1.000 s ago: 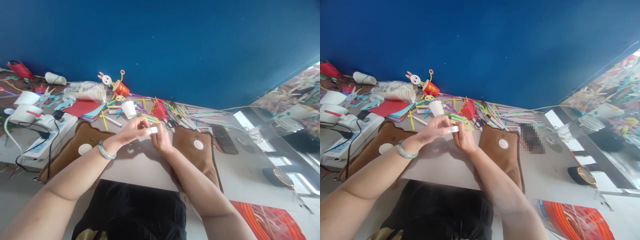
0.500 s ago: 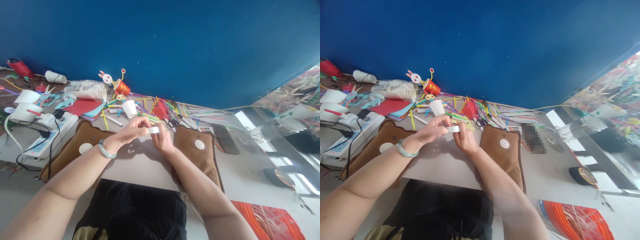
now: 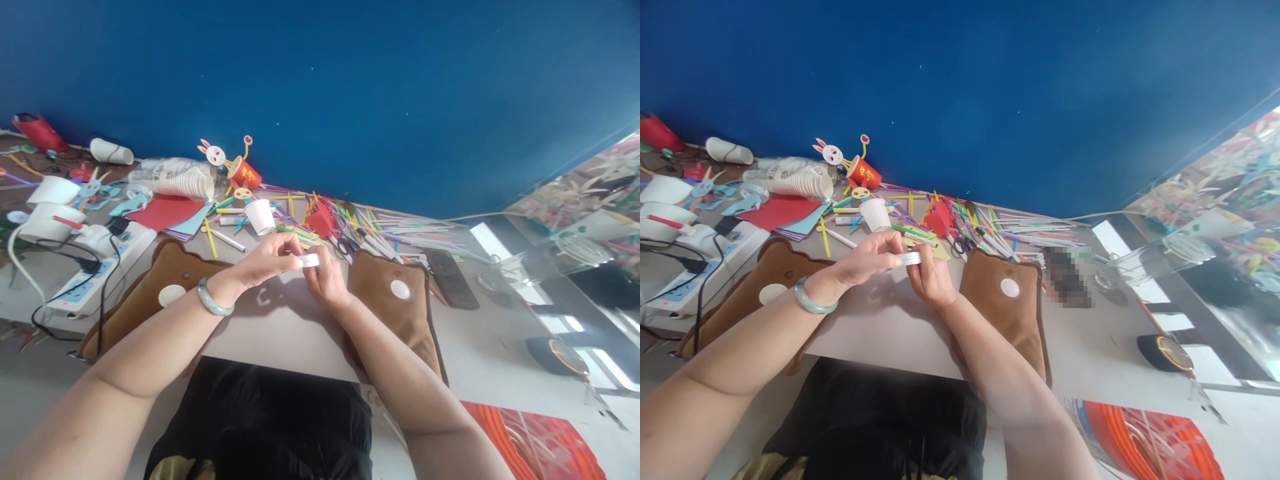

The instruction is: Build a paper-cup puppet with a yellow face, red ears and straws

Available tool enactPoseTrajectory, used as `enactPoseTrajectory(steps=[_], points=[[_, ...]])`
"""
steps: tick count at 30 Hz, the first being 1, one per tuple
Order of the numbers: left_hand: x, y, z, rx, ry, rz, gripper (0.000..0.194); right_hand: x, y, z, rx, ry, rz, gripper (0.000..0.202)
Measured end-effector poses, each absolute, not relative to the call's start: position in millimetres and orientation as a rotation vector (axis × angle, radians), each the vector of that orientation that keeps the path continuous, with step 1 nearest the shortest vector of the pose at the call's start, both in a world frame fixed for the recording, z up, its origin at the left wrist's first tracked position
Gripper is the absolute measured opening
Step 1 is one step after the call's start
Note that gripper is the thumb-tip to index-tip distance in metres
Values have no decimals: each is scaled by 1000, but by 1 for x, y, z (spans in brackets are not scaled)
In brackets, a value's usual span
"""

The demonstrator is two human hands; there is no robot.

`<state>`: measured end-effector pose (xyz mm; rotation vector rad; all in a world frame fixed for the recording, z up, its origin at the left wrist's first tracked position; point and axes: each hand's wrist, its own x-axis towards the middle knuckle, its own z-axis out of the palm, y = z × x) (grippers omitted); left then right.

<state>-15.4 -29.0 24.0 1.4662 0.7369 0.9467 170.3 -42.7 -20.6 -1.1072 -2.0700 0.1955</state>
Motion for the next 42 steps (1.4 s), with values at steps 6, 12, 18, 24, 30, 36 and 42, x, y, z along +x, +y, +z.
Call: enactPoseTrajectory(steps=[6,12,18,24,30,36,42], points=[[-16,-29,21,1415,726,914,11,170,-44,-18,-1131,-2025,258,23],[-15,-31,23,1402,718,876,14,170,-41,-19,-1100,-2003,293,20],[-12,-33,30,1443,800,880,18,170,-38,-22,-1136,-2032,238,19],[-12,-30,27,1552,857,919,19,170,-39,-22,-1117,-2093,51,22],[-11,-32,28,1475,863,853,15,171,-37,-23,-1076,-2027,-36,18],[-12,-31,22,1398,763,912,12,169,-36,-19,-1086,-1894,188,26],[-13,-28,19,1433,756,952,11,167,-36,-18,-1058,-1918,567,21]])
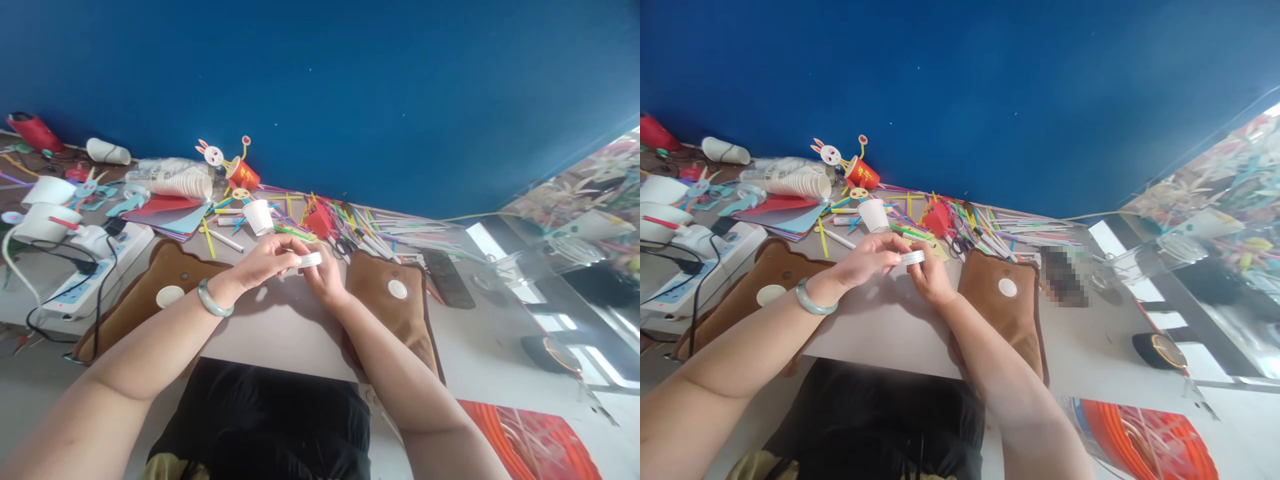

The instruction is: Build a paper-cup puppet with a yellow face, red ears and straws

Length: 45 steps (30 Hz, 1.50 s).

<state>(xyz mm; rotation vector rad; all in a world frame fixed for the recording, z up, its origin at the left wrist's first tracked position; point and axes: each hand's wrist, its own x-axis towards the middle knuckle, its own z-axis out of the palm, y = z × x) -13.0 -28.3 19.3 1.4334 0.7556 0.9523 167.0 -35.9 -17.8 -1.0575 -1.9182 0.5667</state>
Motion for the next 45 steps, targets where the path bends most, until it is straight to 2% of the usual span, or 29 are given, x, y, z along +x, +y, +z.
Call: enactPoseTrajectory(steps=[4,11,19,23,27,35,45], points=[[-14,-26,14,1452,641,943,13,166,-40,-14,-1097,-1833,651,14],[-17,-25,16,1461,499,910,19,163,-45,-6,-1119,-1738,737,15],[-15,-28,20,1389,454,855,29,163,-38,-2,-949,-1659,1258,40],[-15,-27,17,1327,511,848,29,163,-34,-5,-963,-1675,1408,51],[-14,-25,13,1308,607,873,24,163,-34,-6,-1043,-1730,1256,49],[-15,-27,18,1377,623,881,26,165,-35,-14,-1200,-1722,811,26],[-13,-27,17,1399,690,917,23,173,-35,-16,-1249,-1873,386,21]])
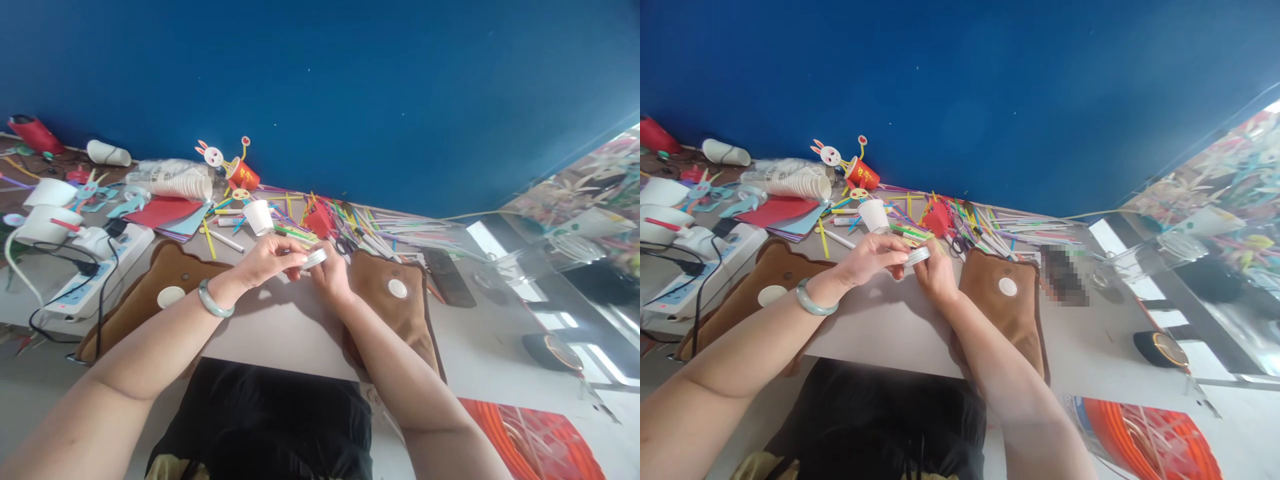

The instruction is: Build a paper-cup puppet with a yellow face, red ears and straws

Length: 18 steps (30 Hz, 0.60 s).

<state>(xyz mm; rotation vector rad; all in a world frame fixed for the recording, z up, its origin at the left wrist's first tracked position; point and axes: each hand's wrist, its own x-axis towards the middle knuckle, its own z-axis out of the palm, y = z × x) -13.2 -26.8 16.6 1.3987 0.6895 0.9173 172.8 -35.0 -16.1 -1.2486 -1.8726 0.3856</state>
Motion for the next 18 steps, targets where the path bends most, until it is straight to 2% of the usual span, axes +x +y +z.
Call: enactPoseTrajectory(steps=[12,18], points=[[-11,-30,19,1478,843,891,23,171,-37,-19,-1297,-2033,37,16],[-8,-33,20,1416,748,920,17,170,-39,-18,-1280,-1979,86,16]])
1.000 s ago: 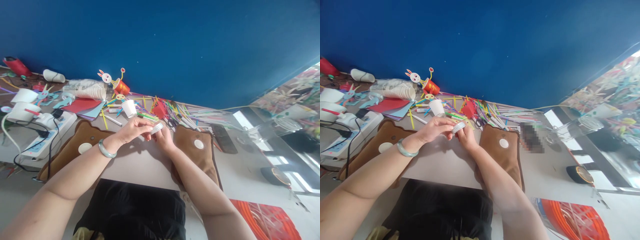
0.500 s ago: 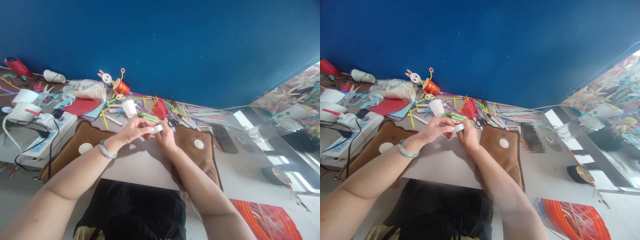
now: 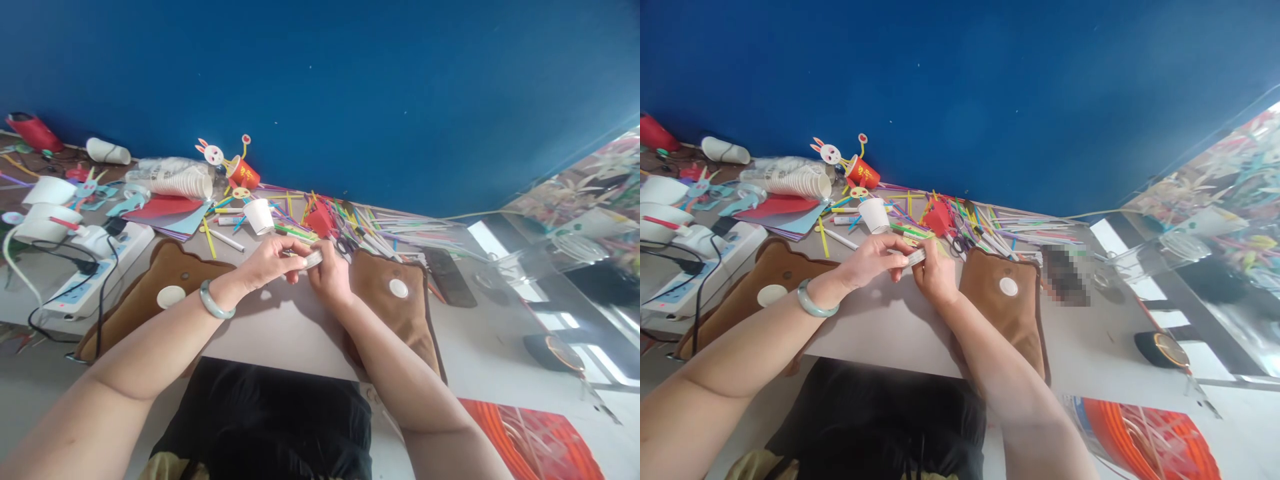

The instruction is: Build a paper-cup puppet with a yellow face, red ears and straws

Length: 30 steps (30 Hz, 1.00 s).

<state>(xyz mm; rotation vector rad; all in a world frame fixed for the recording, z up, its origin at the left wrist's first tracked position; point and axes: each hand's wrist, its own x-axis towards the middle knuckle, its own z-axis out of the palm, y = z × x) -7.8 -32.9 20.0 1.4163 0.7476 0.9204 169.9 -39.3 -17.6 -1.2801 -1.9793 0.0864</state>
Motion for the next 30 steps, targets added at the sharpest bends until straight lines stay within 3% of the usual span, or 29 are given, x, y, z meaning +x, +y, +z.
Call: enactPoseTrajectory(steps=[11,30], points=[[-10,-28,12,1323,697,915,18,163,-41,-13,-1241,-1834,407,11],[-8,-33,19,1271,701,918,20,163,-41,-14,-1285,-1821,398,13]])
